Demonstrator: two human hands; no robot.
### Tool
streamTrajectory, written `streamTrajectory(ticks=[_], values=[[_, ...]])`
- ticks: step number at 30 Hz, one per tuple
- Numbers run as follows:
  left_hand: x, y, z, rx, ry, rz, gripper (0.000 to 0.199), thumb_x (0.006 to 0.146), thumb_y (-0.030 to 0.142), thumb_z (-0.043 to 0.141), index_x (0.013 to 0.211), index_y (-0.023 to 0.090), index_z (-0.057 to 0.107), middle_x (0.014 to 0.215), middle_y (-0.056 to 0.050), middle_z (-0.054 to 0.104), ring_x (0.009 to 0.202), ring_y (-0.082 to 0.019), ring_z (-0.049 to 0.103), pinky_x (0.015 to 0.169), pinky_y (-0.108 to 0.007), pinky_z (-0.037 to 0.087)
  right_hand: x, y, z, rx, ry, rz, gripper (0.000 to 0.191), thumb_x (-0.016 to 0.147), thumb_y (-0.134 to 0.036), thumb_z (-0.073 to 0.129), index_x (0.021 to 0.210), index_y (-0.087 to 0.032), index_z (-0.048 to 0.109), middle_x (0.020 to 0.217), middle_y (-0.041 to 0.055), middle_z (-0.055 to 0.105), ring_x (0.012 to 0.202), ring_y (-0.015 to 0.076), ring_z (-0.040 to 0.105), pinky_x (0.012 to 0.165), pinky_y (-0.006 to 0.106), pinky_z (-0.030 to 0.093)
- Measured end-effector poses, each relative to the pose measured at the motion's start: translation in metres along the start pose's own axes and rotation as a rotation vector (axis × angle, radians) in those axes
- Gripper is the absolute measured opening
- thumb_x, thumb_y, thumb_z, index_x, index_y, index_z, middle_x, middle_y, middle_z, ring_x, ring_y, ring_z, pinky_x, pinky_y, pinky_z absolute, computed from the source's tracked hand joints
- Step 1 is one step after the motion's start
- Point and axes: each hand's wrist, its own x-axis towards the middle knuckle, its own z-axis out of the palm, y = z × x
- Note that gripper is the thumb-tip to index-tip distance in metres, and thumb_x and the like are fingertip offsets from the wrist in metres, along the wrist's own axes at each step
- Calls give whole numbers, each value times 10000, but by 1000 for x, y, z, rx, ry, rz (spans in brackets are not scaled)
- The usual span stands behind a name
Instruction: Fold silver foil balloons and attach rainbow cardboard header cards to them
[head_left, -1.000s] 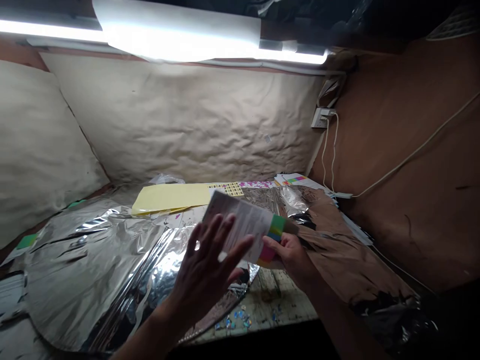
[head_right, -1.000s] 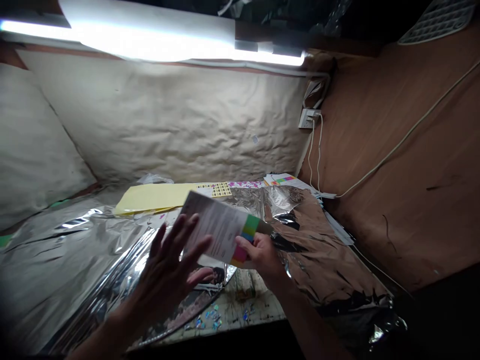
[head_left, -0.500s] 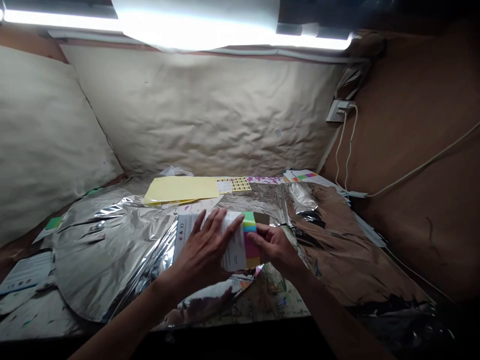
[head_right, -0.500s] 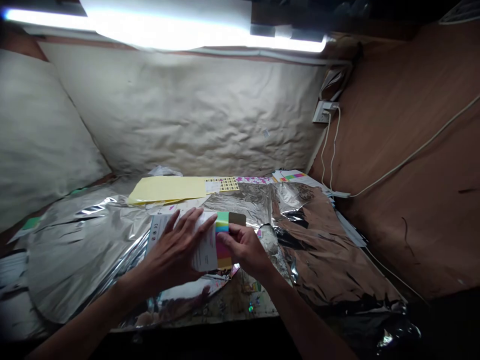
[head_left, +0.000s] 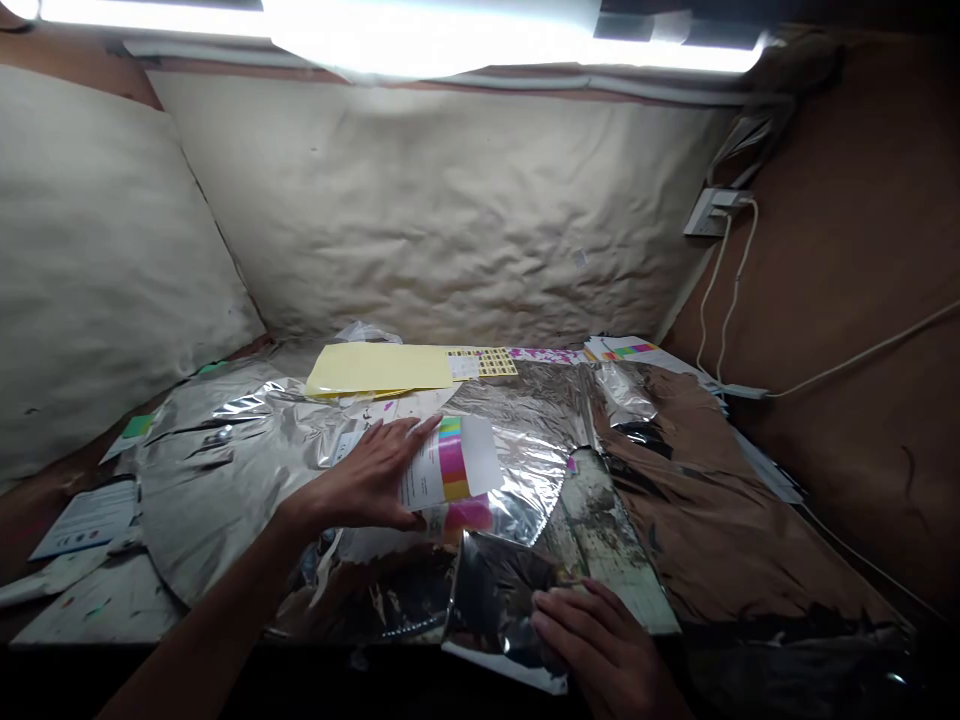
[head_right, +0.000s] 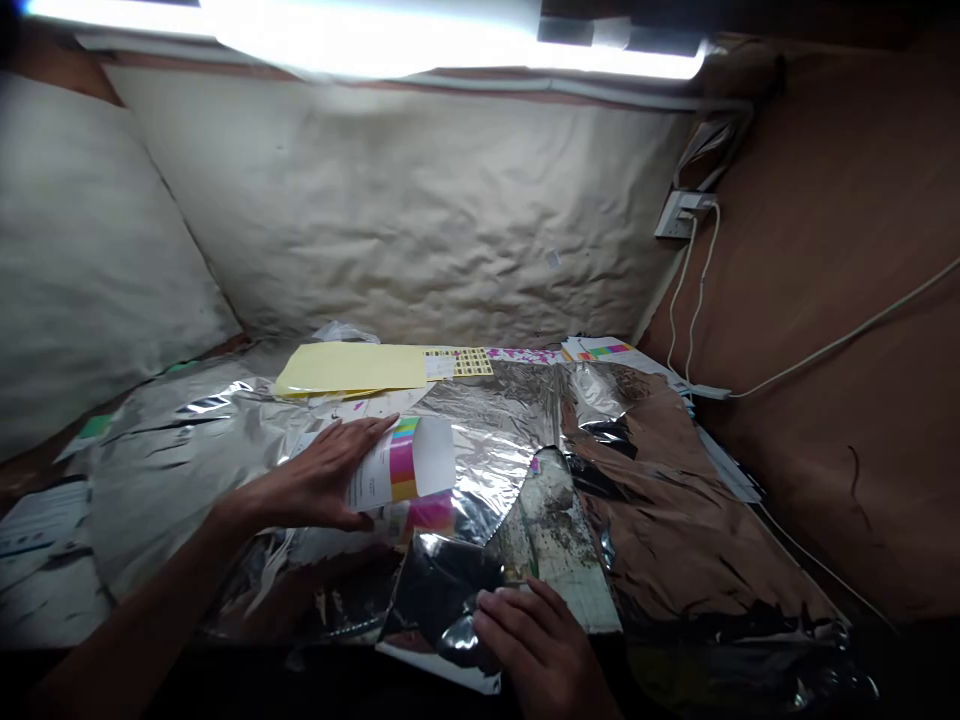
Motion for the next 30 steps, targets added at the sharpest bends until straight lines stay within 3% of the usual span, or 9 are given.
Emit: streamTrajectory(ticks=[3,6,8,11,14,17,22,26,30], values=[[4,5,8,-34,-44,66,1202,619,499,799,1572,234,115,1537,-149,350,1399,-376,320,1150,-532,216,-11,3,-15,-132,195,-28,718,811,-90,580,1414,-467,484,1137,-6,739,926,339,732,792,536,623],[5,11,14,-45,-36,101,1211,609,537,798,1572,239,126,1519,-152,369,1395,-389,320,1147,-549,208,-3,4,-37,-242,325,-59,663,822,-62,566,1391,-402,537,1147,6,740,888,276,738,710,434,623],[3,13,15,-40,-31,84,1207,613,542,796,1572,234,132,1512,-161,376,1397,-396,319,1148,-564,195,4,5,-53,-301,351,-98,593,843,-84,558,1371,-352,566,1177,24,729,919,252,733,739,391,611],[-3,15,12,-36,-42,63,1205,614,522,803,1572,240,129,1525,-158,364,1409,-392,304,1158,-572,176,10,12,-72,-333,485,-11,477,882,-134,552,1320,-315,605,1214,47,709,1036,252,704,862,380,585],[-6,22,8,-54,-80,66,1189,607,479,807,1567,247,145,1523,-147,376,1410,-385,309,1165,-583,155,17,20,-77,-335,618,50,439,890,-138,571,1292,-306,620,1222,53,703,1075,254,689,894,379,576],[-2,33,8,-82,-113,98,1208,599,472,807,1571,251,124,1516,-149,384,1413,-385,310,1163,-607,144,30,23,-64,-320,576,-32,449,890,-111,550,1288,-299,637,1221,58,704,1076,245,690,906,369,571],[6,49,20,-52,-68,162,1302,519,502,857,1573,291,122,1514,-148,384,1425,-392,290,1172,-612,119,40,18,-38,-164,350,-129,502,883,-58,543,1296,-324,641,1228,51,704,1080,223,694,886,341,593],[7,51,27,-37,-34,167,1313,517,524,863,1573,287,120,1541,-163,335,1457,-378,232,1182,-598,115,33,19,-38,-103,465,-92,542,870,-30,533,1306,-336,634,1249,50,693,1067,217,699,887,340,596],[8,49,31,-4,41,150,1318,513,488,881,1574,299,121,1556,-165,292,1469,-370,205,1191,-589,95,30,24,-41,-69,427,-87,554,857,-21,559,1298,-347,640,1260,43,687,1079,217,693,891,330,593]])
